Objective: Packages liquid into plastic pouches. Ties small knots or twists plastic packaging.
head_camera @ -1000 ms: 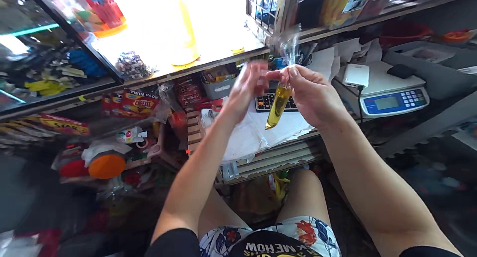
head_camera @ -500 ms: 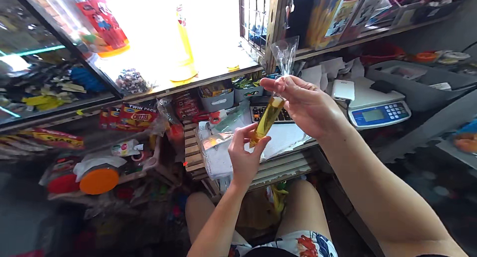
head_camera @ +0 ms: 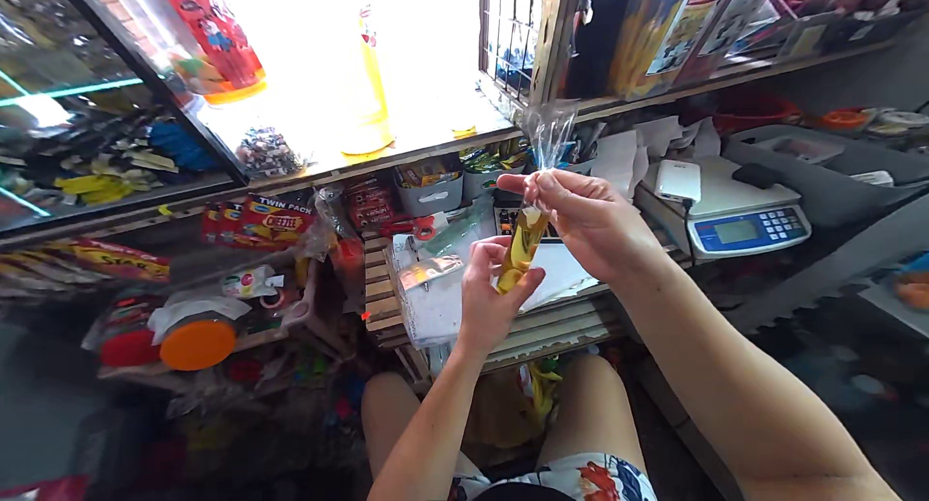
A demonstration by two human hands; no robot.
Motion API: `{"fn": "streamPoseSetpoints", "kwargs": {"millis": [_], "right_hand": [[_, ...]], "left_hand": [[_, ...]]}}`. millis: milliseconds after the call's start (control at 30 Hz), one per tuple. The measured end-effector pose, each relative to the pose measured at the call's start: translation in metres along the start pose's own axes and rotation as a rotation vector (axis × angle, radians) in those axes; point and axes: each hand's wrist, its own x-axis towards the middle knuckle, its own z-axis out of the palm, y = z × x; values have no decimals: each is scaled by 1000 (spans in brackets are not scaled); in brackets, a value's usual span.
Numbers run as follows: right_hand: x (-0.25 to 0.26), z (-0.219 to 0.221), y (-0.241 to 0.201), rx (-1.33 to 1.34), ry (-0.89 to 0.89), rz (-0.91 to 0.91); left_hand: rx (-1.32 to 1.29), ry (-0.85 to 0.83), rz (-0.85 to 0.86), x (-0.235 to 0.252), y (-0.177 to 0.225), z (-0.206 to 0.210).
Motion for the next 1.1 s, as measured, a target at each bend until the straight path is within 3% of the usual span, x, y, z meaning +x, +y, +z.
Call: {"fn": "streamPoseSetpoints", "kwargs": {"millis": [100,200,267,567,667,733,800,867,933,1033,1100], "right_hand": [[0,3,5,28,-21,2],[1,-2,7,65,-28,4],[-1,-5,9,72,-21,13],[-29,-14,28,159,137,78],[-52,-17,37,185,195,21],[-74,-25,47,6,160,-96],[-99,-34,61,-382,79,-263],[-123,-39,79,-776,-16,-430],[-143,-40,96,-1006,-91,-534],[-162,-40,109,-1160,-113,-603],[-168,-40,110,-1174,-128,-603]], "left_hand": [[-193,-100,-98,3,6,5],[-336,-246,-64,2,-1,2],[-393,-248,-118,2,-1,1],[27,-146,-102,-9,-5,22],[-51,-340,-61,-17,-11,18],[-122,-448,-137,-19,-6,6],[-192,-505,-390,-20,7,-5],[-219,-724,-682,-21,26,-11],[-218,-962,-897,-22,36,-12],[-106,-1087,-973,-28,39,-8],[86,-1127,-843,-31,42,-5]]}}
